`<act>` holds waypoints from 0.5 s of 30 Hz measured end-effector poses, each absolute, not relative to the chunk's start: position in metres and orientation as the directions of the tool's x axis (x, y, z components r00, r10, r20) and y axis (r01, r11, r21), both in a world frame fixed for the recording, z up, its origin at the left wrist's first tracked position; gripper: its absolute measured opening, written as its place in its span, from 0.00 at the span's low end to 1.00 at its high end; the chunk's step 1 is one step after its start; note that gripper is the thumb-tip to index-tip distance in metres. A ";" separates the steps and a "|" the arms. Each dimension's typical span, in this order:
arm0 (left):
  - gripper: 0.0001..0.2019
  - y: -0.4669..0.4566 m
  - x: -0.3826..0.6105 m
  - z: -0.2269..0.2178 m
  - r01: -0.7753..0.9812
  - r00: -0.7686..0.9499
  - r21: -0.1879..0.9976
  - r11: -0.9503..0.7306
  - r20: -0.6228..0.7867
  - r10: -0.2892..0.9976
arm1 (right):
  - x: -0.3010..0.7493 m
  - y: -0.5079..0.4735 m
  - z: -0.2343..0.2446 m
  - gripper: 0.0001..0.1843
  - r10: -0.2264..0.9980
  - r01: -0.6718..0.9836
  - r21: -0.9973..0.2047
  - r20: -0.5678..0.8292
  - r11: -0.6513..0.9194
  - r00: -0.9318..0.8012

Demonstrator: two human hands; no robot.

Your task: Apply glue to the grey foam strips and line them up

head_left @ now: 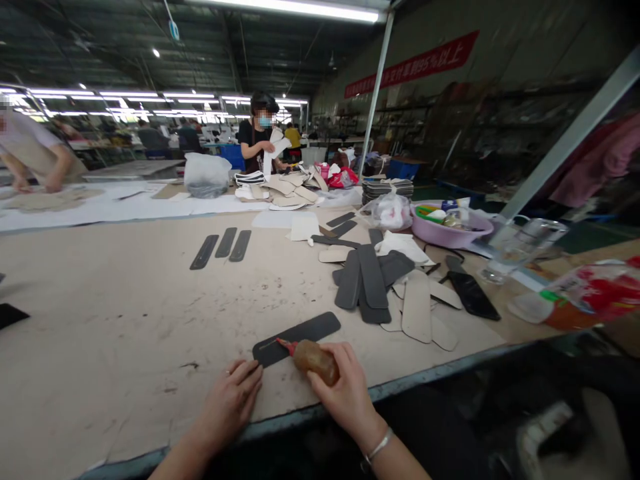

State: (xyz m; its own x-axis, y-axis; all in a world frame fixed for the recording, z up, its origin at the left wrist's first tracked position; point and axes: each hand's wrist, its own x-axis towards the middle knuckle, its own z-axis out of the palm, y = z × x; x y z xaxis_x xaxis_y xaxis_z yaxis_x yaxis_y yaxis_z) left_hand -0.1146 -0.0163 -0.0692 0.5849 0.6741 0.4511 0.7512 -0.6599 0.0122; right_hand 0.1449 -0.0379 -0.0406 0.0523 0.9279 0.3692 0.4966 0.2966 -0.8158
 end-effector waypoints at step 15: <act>0.14 -0.007 -0.119 -0.072 0.719 0.612 -0.068 -0.692 0.533 0.584 | 0.202 -0.027 -0.053 0.16 0.841 0.651 -0.742 0.448 0.161 0.302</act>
